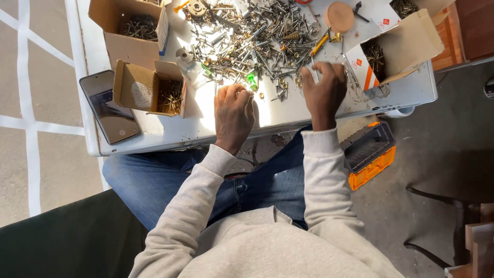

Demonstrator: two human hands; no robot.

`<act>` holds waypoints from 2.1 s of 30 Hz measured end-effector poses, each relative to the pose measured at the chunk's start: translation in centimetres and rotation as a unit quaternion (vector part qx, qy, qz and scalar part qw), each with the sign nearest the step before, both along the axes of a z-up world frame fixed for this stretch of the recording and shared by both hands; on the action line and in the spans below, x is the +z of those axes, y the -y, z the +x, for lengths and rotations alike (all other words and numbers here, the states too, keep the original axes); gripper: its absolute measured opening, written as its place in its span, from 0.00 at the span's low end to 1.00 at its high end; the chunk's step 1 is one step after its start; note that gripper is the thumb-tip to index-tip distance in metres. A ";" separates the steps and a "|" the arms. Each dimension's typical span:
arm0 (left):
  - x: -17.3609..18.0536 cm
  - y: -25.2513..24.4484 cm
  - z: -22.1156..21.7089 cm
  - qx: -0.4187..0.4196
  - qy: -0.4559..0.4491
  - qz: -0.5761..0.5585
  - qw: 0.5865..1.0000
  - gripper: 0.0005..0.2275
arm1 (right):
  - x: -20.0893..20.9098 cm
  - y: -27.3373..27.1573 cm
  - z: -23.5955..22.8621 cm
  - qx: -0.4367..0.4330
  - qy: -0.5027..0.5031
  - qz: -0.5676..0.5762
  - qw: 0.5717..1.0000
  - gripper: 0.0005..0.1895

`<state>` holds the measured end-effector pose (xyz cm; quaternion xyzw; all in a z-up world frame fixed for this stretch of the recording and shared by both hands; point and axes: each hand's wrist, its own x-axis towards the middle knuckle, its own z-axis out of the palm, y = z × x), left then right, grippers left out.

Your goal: Sorting various screws, nails, and small hardware into different cardboard boxes on a table.

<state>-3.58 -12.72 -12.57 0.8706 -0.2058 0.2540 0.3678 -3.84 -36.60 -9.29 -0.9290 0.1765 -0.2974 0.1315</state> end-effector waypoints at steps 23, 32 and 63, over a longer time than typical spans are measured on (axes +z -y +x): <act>1.6 -0.2 0.1 -0.005 0.015 -0.077 0.997 0.07 | 1.8 -5.2 0.3 0.310 0.051 0.528 0.789 0.09; 2.5 -1.3 0.4 -0.075 -0.002 -0.223 0.972 0.06 | 1.0 -9.3 -1.4 0.377 -0.015 0.573 0.727 0.07; 3.0 -1.0 -0.8 -0.055 0.074 -0.250 0.964 0.09 | -1.4 1.3 3.4 0.081 -0.072 0.033 0.994 0.06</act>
